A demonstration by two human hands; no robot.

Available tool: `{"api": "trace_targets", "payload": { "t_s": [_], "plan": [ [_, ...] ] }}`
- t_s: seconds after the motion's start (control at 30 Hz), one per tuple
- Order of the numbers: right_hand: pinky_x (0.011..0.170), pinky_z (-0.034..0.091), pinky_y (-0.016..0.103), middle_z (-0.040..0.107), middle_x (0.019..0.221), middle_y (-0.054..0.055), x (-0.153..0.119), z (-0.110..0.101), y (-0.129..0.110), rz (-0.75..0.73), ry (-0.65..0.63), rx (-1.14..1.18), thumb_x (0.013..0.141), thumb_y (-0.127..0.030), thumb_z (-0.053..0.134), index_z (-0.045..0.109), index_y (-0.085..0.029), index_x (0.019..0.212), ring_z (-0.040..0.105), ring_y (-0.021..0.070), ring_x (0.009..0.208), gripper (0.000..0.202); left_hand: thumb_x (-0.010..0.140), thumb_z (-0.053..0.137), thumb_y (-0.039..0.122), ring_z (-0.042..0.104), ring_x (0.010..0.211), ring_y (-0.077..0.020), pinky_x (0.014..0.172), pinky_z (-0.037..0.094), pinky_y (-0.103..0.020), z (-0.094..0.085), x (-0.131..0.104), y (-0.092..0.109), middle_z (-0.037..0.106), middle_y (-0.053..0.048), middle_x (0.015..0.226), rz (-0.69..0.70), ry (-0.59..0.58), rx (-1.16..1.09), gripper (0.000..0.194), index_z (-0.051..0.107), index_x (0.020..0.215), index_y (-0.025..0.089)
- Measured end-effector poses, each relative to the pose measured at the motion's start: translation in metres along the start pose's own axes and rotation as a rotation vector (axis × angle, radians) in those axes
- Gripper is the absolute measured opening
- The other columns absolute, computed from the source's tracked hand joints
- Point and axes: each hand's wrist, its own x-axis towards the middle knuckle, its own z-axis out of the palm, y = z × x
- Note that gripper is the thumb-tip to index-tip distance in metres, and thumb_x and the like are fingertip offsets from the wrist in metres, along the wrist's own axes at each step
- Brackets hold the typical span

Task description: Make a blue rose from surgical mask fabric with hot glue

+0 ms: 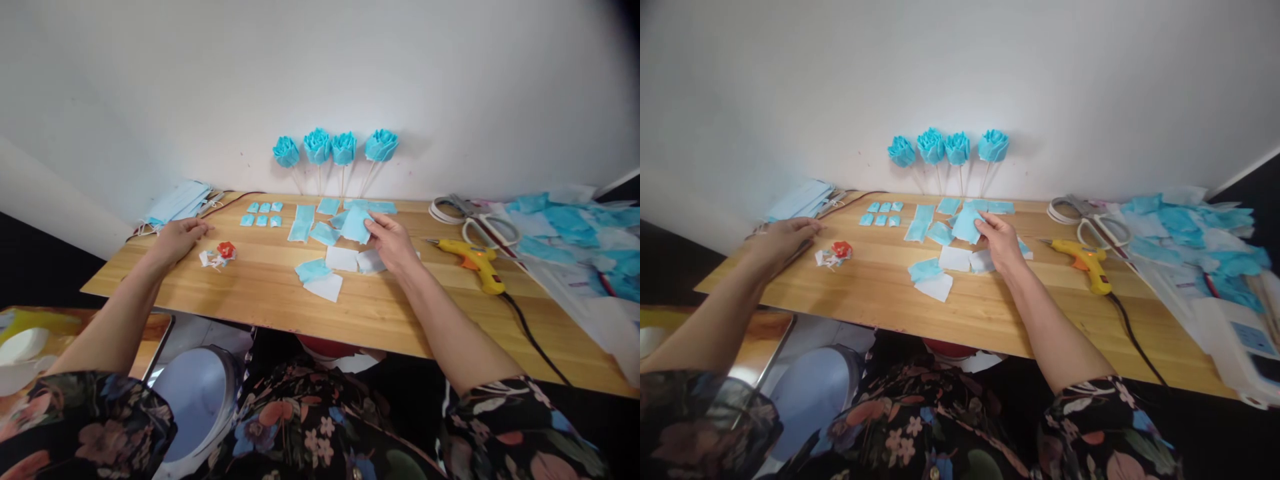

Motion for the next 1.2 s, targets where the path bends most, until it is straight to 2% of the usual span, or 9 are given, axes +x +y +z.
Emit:
{"api": "trace_targets", "payload": {
  "t_s": [0.1,0.2,0.3,0.4,0.53,0.67,0.97,1.1,1.2],
  "plan": [
    [0.091,0.058,0.041,0.079,0.097,0.001,0.0,0.0,0.0,0.004,-0.015,0.006,0.058,-0.043,0.088,0.077,-0.026,0.096,0.071,0.0239,0.097,0.043,0.076,0.052,0.037,0.048,0.071,-0.0145,0.068,0.036,-0.025,0.001,0.0,0.001,0.067,-0.003,0.086,-0.033,-0.002,-0.087,0.032,0.071,0.088,0.014],
    [0.091,0.057,0.04,0.079,0.097,0.001,0.0,0.001,0.0,-0.001,-0.002,0.013,0.058,-0.041,0.088,0.078,-0.026,0.095,0.071,0.023,0.097,0.041,0.076,0.054,0.043,0.05,0.076,-0.0158,0.069,0.038,-0.025,0.0,-0.004,0.007,0.066,-0.003,0.084,-0.042,-0.005,-0.139,0.035,0.071,0.085,0.014],
    [0.093,0.056,0.04,0.079,0.098,0.001,0.0,0.001,0.0,-0.002,0.008,0.007,0.058,-0.04,0.088,0.078,-0.027,0.094,0.071,0.0227,0.097,0.039,0.076,0.058,0.052,0.043,0.066,-0.014,0.063,0.032,-0.025,-0.002,-0.008,0.012,0.054,0.002,0.065,-0.089,-0.004,-0.053,0.037,0.068,0.079,0.016],
    [0.093,0.056,0.041,0.079,0.1,0.001,0.0,0.001,0.0,0.001,0.007,0.004,0.059,-0.04,0.087,0.078,-0.027,0.094,0.071,0.0232,0.098,0.039,0.074,0.06,0.051,0.035,0.058,-0.0114,0.058,0.026,-0.025,-0.001,-0.009,0.014,0.04,0.005,0.055,-0.103,-0.01,-0.007,0.033,0.059,0.068,0.018],
    [0.093,0.056,0.042,0.079,0.101,0.001,-0.001,0.001,-0.001,0.0,0.004,0.012,0.058,-0.04,0.088,0.078,-0.027,0.093,0.071,0.024,0.1,0.039,0.068,0.064,0.046,0.039,0.06,-0.0119,0.058,0.029,-0.025,0.006,-0.002,0.007,0.048,0.004,0.061,-0.038,-0.018,-0.045,0.028,0.057,0.07,0.019],
    [0.092,0.057,0.041,0.079,0.1,0.0,-0.002,0.002,-0.002,0.005,0.012,0.021,0.056,-0.041,0.089,0.078,-0.028,0.094,0.071,0.0239,0.1,0.041,0.061,0.071,0.046,0.046,0.062,-0.0139,0.059,0.034,-0.025,0.009,0.004,0.0,0.052,0.003,0.065,0.026,-0.069,-0.058,0.033,0.059,0.079,0.02],
    [0.092,0.058,0.042,0.078,0.103,0.002,-0.002,0.002,-0.002,-0.011,0.0,-0.019,0.06,-0.043,0.086,0.077,-0.027,0.098,0.07,0.0254,0.104,0.041,0.074,0.06,0.049,0.061,0.079,-0.0231,0.07,0.047,-0.029,0.006,0.004,0.005,0.07,-0.002,0.077,-0.095,-0.01,0.072,0.034,0.074,0.086,0.02],
    [0.094,0.057,0.044,0.078,0.106,0.003,-0.001,0.001,-0.001,-0.005,-0.006,-0.021,0.061,-0.042,0.085,0.077,-0.026,0.099,0.07,0.0261,0.105,0.042,0.081,0.055,0.051,0.058,0.078,-0.021,0.073,0.048,-0.03,0.007,0.0,0.009,0.069,-0.004,0.078,-0.125,-0.002,0.034,0.043,0.077,0.094,0.016],
    [0.095,0.056,0.044,0.078,0.106,0.003,0.0,0.001,-0.001,0.003,0.0,-0.022,0.06,-0.042,0.086,0.077,-0.026,0.099,0.07,0.026,0.105,0.043,0.086,0.049,0.05,0.054,0.076,-0.0176,0.075,0.047,-0.028,0.006,-0.004,0.012,0.068,-0.006,0.08,-0.076,-0.01,-0.033,0.049,0.078,0.094,0.011]
  ]
}}
